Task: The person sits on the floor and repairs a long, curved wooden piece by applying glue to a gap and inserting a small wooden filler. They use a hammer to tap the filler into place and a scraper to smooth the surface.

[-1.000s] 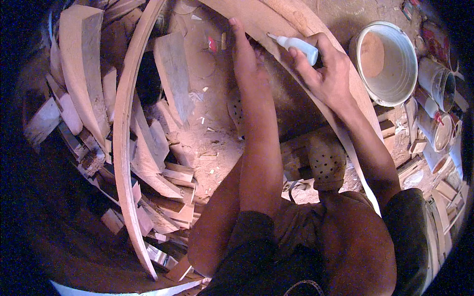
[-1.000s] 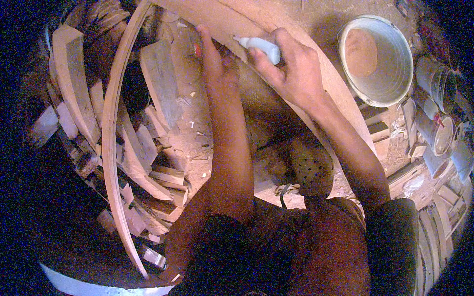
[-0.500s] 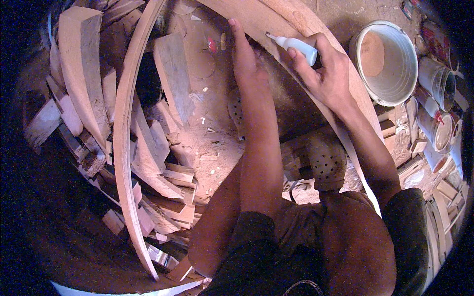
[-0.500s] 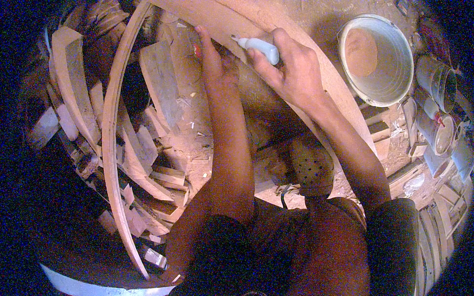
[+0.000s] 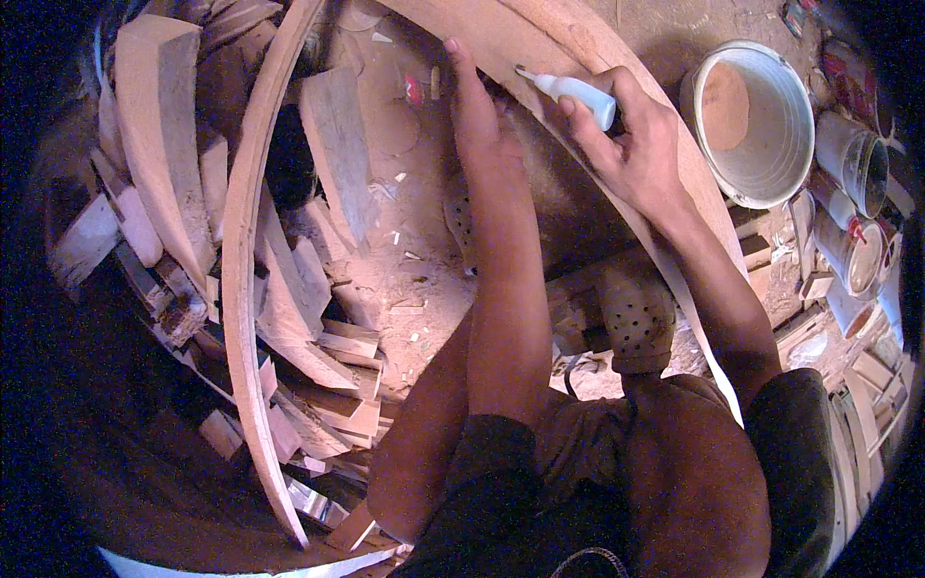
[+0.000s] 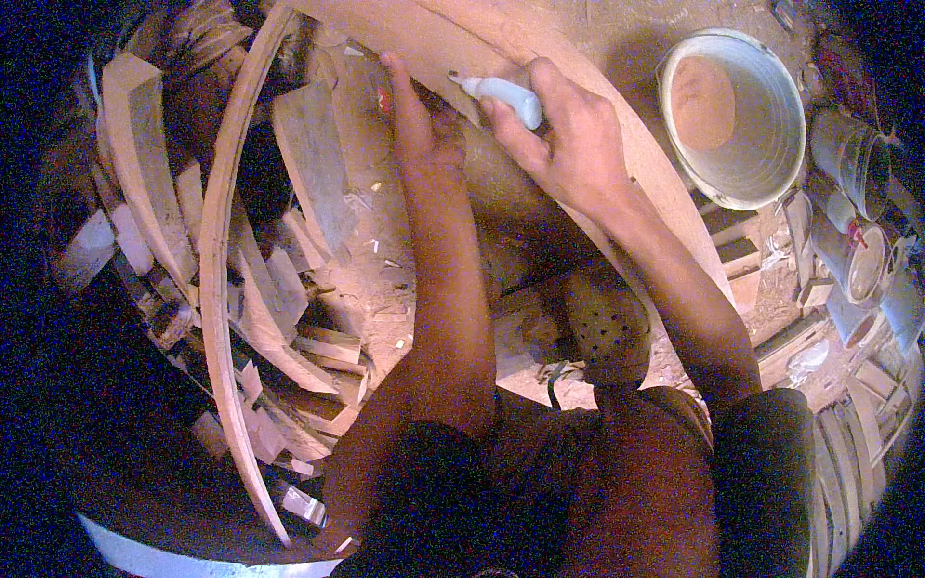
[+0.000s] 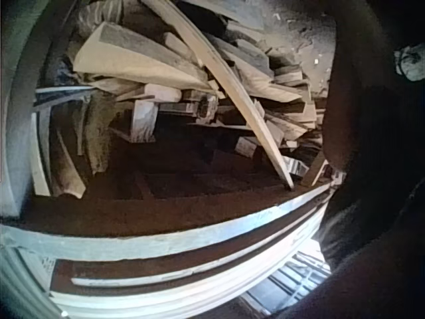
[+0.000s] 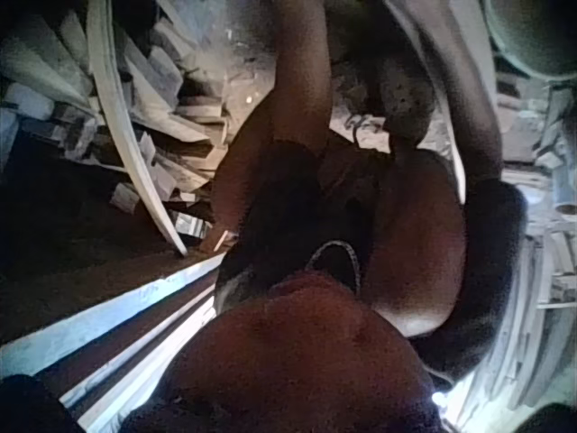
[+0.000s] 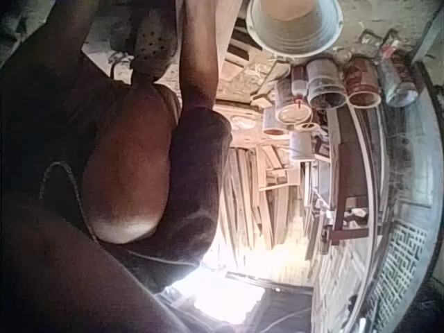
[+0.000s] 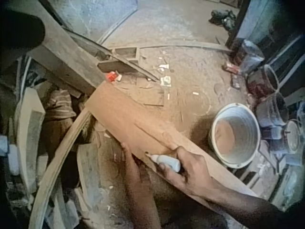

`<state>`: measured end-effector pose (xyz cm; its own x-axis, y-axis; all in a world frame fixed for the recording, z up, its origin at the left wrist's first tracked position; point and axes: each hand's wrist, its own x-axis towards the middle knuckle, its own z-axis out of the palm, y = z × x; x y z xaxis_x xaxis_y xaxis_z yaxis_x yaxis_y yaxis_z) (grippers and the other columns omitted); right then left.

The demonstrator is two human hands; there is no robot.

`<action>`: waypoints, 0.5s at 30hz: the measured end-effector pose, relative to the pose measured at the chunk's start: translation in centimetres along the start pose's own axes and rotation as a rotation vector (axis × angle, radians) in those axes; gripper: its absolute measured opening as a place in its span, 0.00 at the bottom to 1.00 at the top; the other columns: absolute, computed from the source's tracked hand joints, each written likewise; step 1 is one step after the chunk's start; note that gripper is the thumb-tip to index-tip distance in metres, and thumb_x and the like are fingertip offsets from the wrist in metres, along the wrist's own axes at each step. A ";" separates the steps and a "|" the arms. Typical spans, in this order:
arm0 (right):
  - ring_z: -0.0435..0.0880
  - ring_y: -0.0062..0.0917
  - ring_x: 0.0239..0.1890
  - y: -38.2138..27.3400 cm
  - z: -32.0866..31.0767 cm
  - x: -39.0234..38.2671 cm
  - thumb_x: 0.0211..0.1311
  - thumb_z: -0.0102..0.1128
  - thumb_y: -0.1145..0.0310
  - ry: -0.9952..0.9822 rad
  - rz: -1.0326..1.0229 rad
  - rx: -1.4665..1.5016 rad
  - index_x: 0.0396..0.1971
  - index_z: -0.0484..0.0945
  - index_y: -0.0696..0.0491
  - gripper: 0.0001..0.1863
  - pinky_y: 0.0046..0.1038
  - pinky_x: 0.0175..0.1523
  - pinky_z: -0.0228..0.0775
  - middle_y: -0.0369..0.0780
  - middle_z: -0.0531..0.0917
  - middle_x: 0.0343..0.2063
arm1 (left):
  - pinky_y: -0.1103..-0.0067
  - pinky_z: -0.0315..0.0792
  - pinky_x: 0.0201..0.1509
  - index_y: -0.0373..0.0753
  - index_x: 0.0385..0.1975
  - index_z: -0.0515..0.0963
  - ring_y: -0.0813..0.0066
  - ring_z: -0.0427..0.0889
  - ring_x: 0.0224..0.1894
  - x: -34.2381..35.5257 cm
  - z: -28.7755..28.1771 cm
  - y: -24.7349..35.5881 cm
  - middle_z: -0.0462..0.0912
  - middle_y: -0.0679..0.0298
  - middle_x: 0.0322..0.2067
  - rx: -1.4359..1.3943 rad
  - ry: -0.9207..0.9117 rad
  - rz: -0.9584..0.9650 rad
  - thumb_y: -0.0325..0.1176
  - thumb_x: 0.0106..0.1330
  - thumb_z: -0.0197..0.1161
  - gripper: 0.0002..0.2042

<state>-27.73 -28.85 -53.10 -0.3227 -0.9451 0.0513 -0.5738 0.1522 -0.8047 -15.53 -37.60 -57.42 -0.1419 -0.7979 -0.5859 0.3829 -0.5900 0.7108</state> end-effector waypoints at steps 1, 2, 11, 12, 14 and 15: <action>0.80 0.25 0.21 0.0 0.0 0.0 0.60 0.64 0.66 -0.006 0.009 -0.012 0.32 0.74 0.58 0.11 0.26 0.29 0.72 0.43 0.82 0.23 | 0.69 0.66 0.61 0.37 0.65 0.61 0.63 0.69 0.59 -0.1 0.1 0.2 0.69 0.57 0.59 0.031 -0.021 0.008 0.65 0.65 0.51 0.39; 0.81 0.25 0.22 0.0 -0.1 0.0 0.60 0.64 0.66 -0.009 0.006 -0.015 0.32 0.75 0.58 0.11 0.27 0.29 0.72 0.43 0.82 0.23 | 0.68 0.65 0.62 0.37 0.65 0.61 0.63 0.69 0.59 0.0 0.1 0.2 0.69 0.57 0.59 0.031 -0.025 0.011 0.65 0.65 0.50 0.39; 0.81 0.28 0.22 0.1 -0.1 0.0 0.60 0.64 0.65 -0.016 0.006 -0.021 0.34 0.75 0.58 0.11 0.27 0.28 0.72 0.44 0.81 0.22 | 0.67 0.69 0.59 0.38 0.59 0.67 0.63 0.73 0.57 0.1 0.3 0.1 0.74 0.60 0.57 -0.072 0.024 0.026 0.57 0.66 0.57 0.32; 0.81 0.28 0.21 0.1 -0.1 0.0 0.60 0.64 0.65 -0.013 0.009 -0.019 0.34 0.75 0.58 0.11 0.27 0.28 0.72 0.44 0.81 0.22 | 0.67 0.68 0.60 0.38 0.60 0.67 0.63 0.72 0.58 0.3 0.1 -0.1 0.74 0.60 0.57 -0.070 0.019 0.030 0.57 0.66 0.57 0.32; 0.81 0.27 0.21 0.0 -0.1 0.0 0.60 0.64 0.65 -0.012 0.006 -0.017 0.34 0.75 0.58 0.11 0.27 0.28 0.72 0.43 0.81 0.22 | 0.67 0.66 0.61 0.38 0.62 0.64 0.62 0.70 0.59 0.7 -0.3 -0.3 0.71 0.59 0.59 -0.046 -0.009 0.041 0.59 0.66 0.55 0.34; 0.81 0.26 0.21 -0.1 -0.2 0.1 0.60 0.64 0.65 -0.014 0.002 -0.018 0.34 0.75 0.58 0.11 0.27 0.28 0.72 0.43 0.81 0.22 | 0.67 0.65 0.62 0.39 0.64 0.62 0.62 0.69 0.60 0.9 -0.5 -0.5 0.69 0.58 0.60 -0.025 -0.034 0.047 0.61 0.66 0.53 0.36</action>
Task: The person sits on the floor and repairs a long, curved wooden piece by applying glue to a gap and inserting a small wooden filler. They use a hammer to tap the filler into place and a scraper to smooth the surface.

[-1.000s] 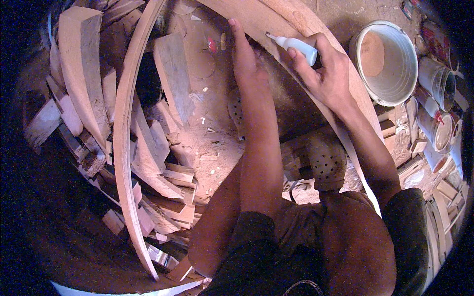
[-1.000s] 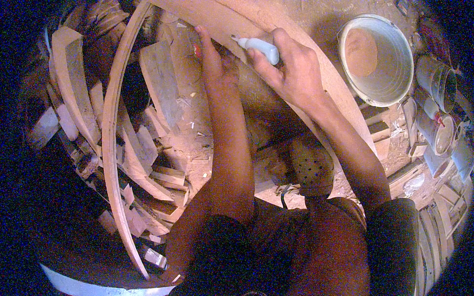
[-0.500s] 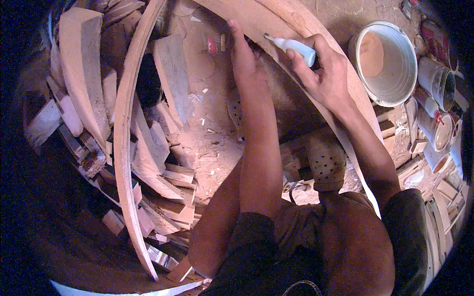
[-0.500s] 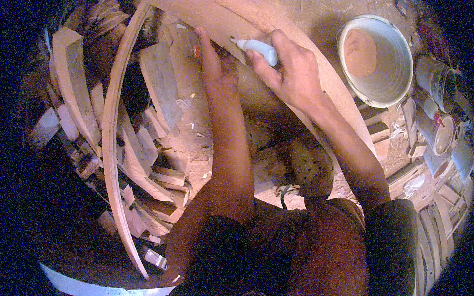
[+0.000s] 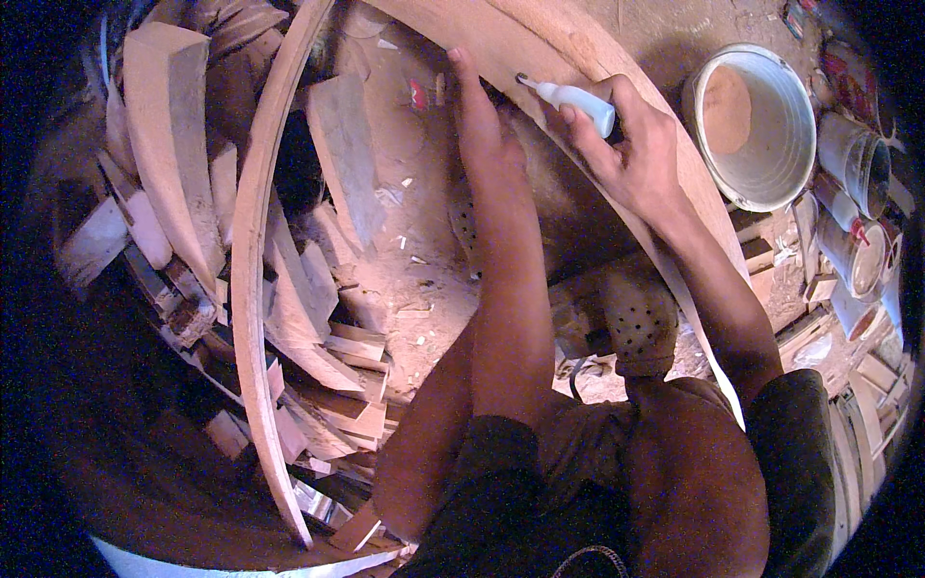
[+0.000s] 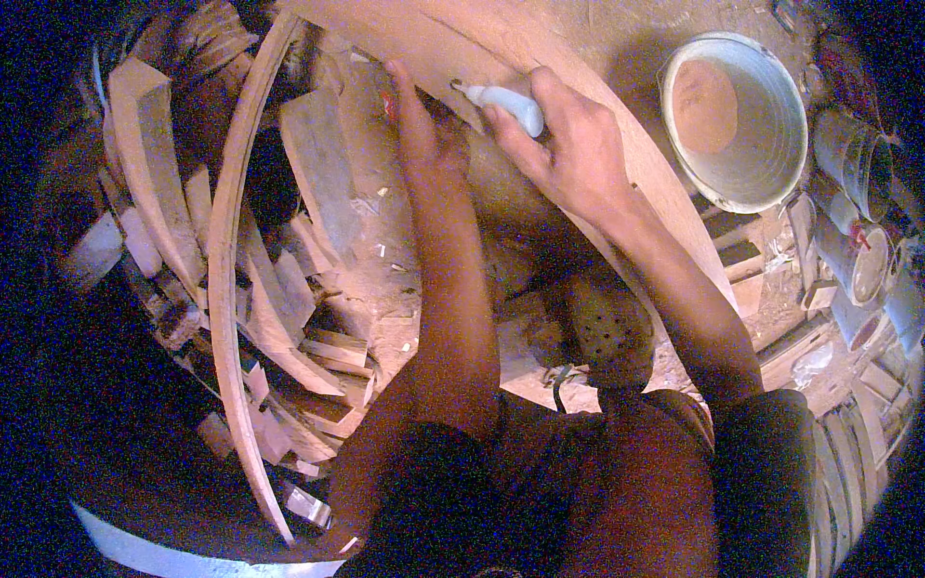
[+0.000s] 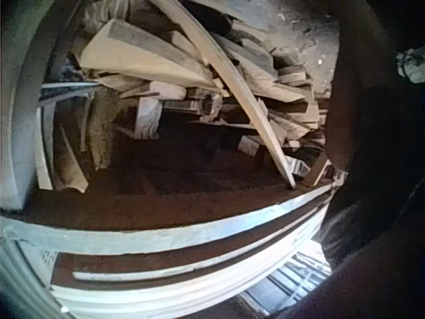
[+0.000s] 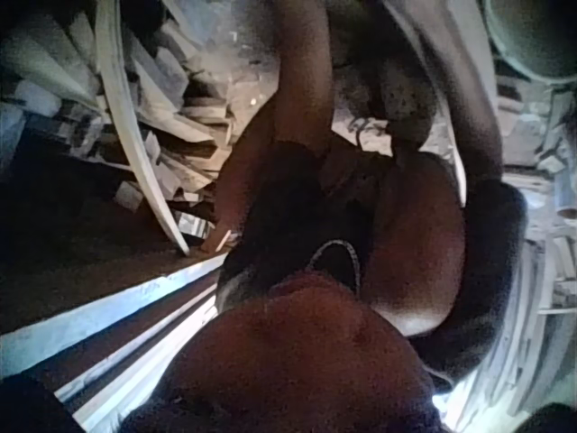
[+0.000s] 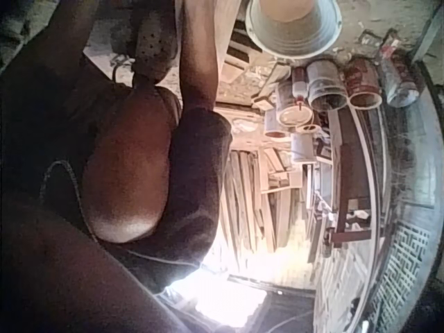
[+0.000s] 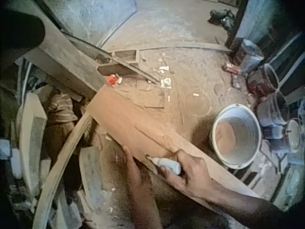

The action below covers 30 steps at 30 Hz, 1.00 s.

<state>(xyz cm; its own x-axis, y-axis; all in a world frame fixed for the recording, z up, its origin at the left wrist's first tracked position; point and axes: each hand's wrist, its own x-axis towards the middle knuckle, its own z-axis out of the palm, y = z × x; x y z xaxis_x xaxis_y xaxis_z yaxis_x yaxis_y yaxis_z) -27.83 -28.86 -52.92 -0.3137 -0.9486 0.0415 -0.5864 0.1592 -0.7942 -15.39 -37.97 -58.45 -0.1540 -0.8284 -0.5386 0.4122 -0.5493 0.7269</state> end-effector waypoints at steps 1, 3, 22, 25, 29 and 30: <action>0.81 0.26 0.21 -0.1 0.0 0.0 0.60 0.64 0.66 -0.002 -0.004 -0.002 0.34 0.75 0.58 0.11 0.27 0.28 0.72 0.43 0.81 0.22 | 0.67 0.64 0.62 0.39 0.66 0.60 0.62 0.67 0.61 0.2 -0.2 -0.2 0.67 0.56 0.61 0.020 -0.025 0.004 0.63 0.66 0.51 0.38; 0.80 0.24 0.21 -0.3 -0.1 -0.1 0.59 0.65 0.66 0.024 0.022 0.064 0.33 0.76 0.58 0.11 0.26 0.28 0.72 0.43 0.81 0.21 | 0.67 0.63 0.63 0.39 0.66 0.59 0.62 0.67 0.62 0.5 -0.7 -0.5 0.66 0.56 0.62 0.029 -0.010 0.013 0.63 0.66 0.51 0.38; 0.79 0.23 0.19 -0.1 -0.3 -0.1 0.58 0.65 0.66 0.053 -0.002 0.102 0.27 0.73 0.59 0.12 0.26 0.26 0.70 0.43 0.80 0.19 | 0.66 0.69 0.59 0.40 0.62 0.65 0.63 0.72 0.58 -0.4 0.3 0.1 0.73 0.61 0.58 -0.058 0.035 0.009 0.58 0.66 0.57 0.33; 0.79 0.24 0.20 0.0 -0.2 -0.1 0.58 0.65 0.66 0.066 -0.017 0.092 0.27 0.73 0.59 0.12 0.26 0.26 0.71 0.44 0.80 0.19 | 0.67 0.69 0.58 0.40 0.61 0.65 0.63 0.73 0.57 -0.6 0.4 0.1 0.73 0.61 0.57 -0.056 0.076 -0.038 0.58 0.65 0.58 0.33; 0.79 0.24 0.20 0.0 -0.3 -0.1 0.58 0.65 0.66 0.064 -0.012 0.098 0.27 0.73 0.59 0.12 0.27 0.27 0.71 0.44 0.80 0.19 | 0.67 0.69 0.59 0.40 0.61 0.66 0.64 0.73 0.57 -0.5 0.4 0.2 0.73 0.61 0.57 -0.037 0.048 -0.055 0.58 0.65 0.57 0.32; 0.79 0.25 0.19 0.0 -0.2 -0.2 0.58 0.65 0.66 0.067 -0.013 0.096 0.27 0.73 0.59 0.13 0.27 0.26 0.71 0.44 0.80 0.19 | 0.68 0.69 0.59 0.40 0.61 0.66 0.64 0.73 0.57 -0.5 0.4 0.2 0.73 0.61 0.57 -0.041 0.050 -0.060 0.58 0.66 0.57 0.32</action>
<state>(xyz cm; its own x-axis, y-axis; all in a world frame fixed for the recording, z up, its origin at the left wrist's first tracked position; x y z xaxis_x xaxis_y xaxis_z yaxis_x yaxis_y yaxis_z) -27.99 -28.64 -52.81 -0.3572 -0.9297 0.0898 -0.5176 0.1170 -0.8476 -15.59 -37.69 -57.84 -0.1353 -0.7870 -0.6019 0.4398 -0.5921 0.6753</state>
